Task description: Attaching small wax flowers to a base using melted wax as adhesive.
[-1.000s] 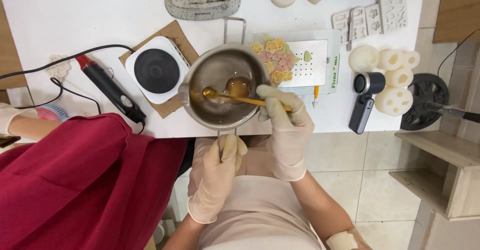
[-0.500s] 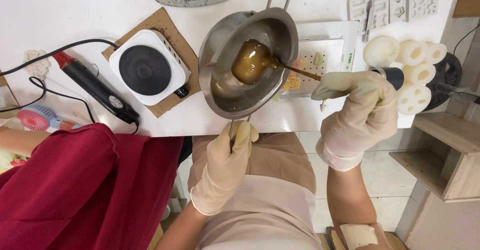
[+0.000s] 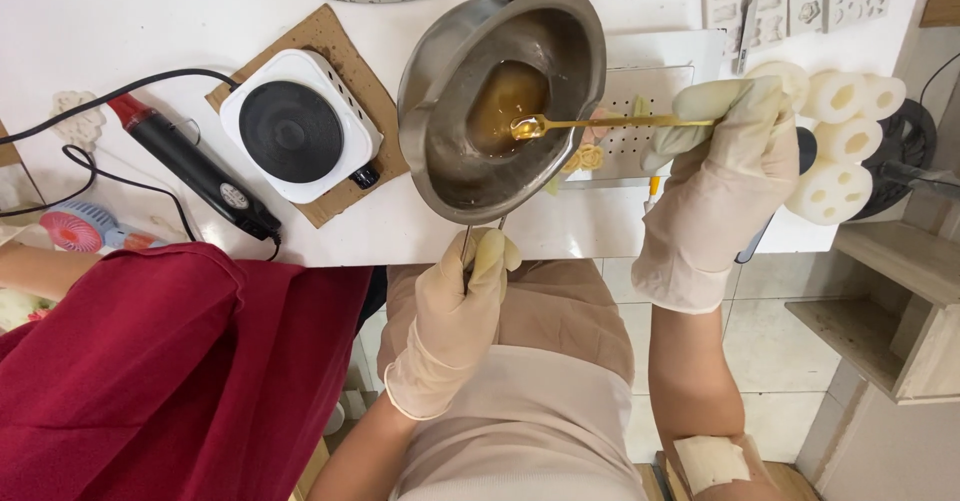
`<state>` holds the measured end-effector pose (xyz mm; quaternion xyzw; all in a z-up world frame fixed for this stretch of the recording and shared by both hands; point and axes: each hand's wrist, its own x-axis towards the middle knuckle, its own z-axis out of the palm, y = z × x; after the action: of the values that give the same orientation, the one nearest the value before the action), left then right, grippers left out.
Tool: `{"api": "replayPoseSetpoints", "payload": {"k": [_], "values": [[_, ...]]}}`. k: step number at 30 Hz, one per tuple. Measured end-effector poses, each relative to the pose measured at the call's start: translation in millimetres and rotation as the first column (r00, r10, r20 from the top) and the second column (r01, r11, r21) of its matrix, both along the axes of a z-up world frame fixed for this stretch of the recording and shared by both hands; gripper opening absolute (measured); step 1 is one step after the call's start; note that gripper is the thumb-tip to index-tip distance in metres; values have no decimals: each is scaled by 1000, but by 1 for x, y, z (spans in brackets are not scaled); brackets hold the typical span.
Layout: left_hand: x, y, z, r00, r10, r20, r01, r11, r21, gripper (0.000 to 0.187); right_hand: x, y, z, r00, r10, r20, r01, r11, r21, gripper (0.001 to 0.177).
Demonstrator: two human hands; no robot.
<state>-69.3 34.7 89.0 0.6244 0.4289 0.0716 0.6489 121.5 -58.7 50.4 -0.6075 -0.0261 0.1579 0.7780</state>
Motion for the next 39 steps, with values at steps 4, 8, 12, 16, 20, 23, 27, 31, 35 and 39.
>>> {"api": "replayPoseSetpoints", "payload": {"k": [4,8,12,16,20,23,27,31,35,39], "values": [[0,0,-4,999,33,-29,-35,998,-49,16,7,-4,6,1000,24,2,-24,998,-53,41],[-5,2,-11,993,117,4,-116,989,-90,18,17,-15,0,999,-15,-35,14,999,-31,39],[-11,12,-11,989,119,-86,-124,991,-55,20,24,-31,-14,999,20,-25,-20,1000,-11,41],[-15,15,-16,981,165,-99,-174,980,-96,22,27,-38,-25,988,-80,-130,78,997,-17,34],[-16,16,-17,982,174,-72,-179,981,-71,22,27,-45,-41,999,18,-27,-19,999,-39,40],[-16,16,-18,980,185,-71,-191,977,-92,22,27,-49,-49,999,39,-3,-39,997,-60,40],[-18,16,-19,985,160,-68,-166,981,-96,23,26,-50,-52,999,43,-5,-43,997,-59,41],[-19,16,-19,983,172,-62,-177,979,-96,22,23,-47,-47,999,39,-9,-40,998,-42,41],[-20,16,-20,982,180,-52,-185,976,-116,22,23,-45,-41,996,87,29,-84,993,-86,46],[-20,16,-21,980,190,-64,-196,974,-114,21,22,-52,-48,995,89,45,-85,993,-80,46]]}}
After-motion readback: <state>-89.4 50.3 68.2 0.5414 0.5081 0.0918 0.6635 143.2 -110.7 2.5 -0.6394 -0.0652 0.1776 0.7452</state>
